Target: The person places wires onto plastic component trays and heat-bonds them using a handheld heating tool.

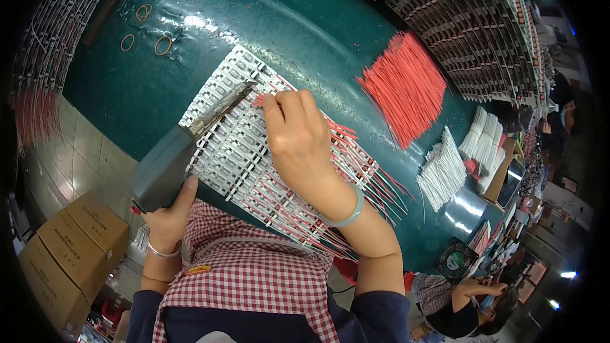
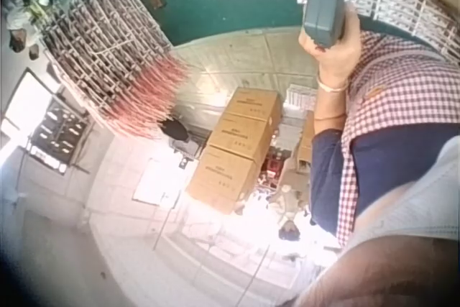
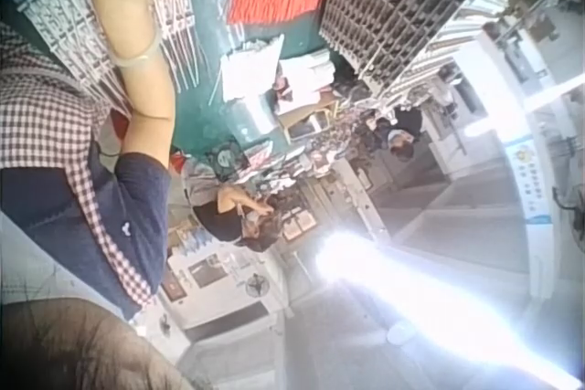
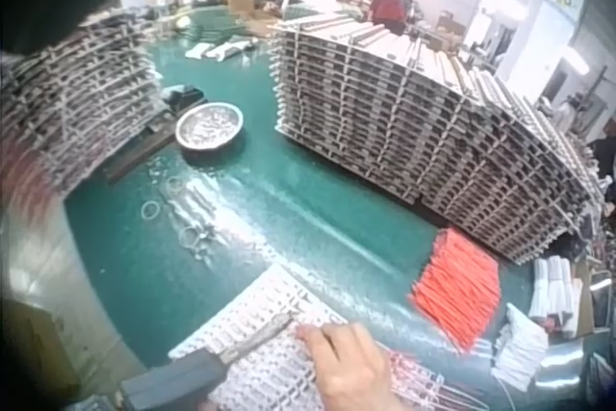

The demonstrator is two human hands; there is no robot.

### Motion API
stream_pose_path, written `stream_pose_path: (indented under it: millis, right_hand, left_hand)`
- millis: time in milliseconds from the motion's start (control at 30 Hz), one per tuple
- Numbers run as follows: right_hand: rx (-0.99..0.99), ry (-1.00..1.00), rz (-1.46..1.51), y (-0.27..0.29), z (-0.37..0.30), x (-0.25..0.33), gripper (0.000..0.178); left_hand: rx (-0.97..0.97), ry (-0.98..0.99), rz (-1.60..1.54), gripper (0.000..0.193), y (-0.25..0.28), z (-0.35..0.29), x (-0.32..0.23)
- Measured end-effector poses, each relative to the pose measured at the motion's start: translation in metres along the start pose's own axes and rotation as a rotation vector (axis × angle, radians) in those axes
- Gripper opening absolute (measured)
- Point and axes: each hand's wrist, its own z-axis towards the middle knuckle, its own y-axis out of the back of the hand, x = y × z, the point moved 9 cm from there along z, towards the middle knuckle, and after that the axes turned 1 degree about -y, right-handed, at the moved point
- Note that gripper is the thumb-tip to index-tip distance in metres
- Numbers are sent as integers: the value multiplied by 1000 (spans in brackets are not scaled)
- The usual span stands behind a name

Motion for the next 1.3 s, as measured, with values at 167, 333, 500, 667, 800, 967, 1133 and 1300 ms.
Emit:
stream_pose_path:
  millis: [167, 333, 500, 667, 800, 967, 1133, 1300]
  right_hand:
    - [-13, -1, -19, 2, -1, 2, 28]
    - [-74, 11, 15, 6, -3, 2, 33]
    - [-72, 34, 57, 7, -8, 10, 36]
    - [-34, 21, 52, 1, -9, 8, 34]
    - [-13, 15, 48, 1, -7, 10, 32]
    - [-3, 6, 37, 1, -6, 11, 31]
    - [-1, 8, 34, 1, -6, 11, 29]
    - [8, 1, 31, 1, -5, 12, 28]
  left_hand:
    - [-54, -31, 57, 24, 8, -5, -4]
    - [-62, 5, 21, 24, 10, -9, 1]
    - [-72, -5, 1, 22, 12, -9, 3]
    - [-14, 5, -43, 19, 6, -7, 2]
    - [15, 43, -41, 20, 4, -5, 1]
    - [30, 19, -55, 19, 2, -4, 0]
    - [41, 22, -25, 18, 2, -2, -3]
    - [6, 26, -6, 18, 7, -9, 1]
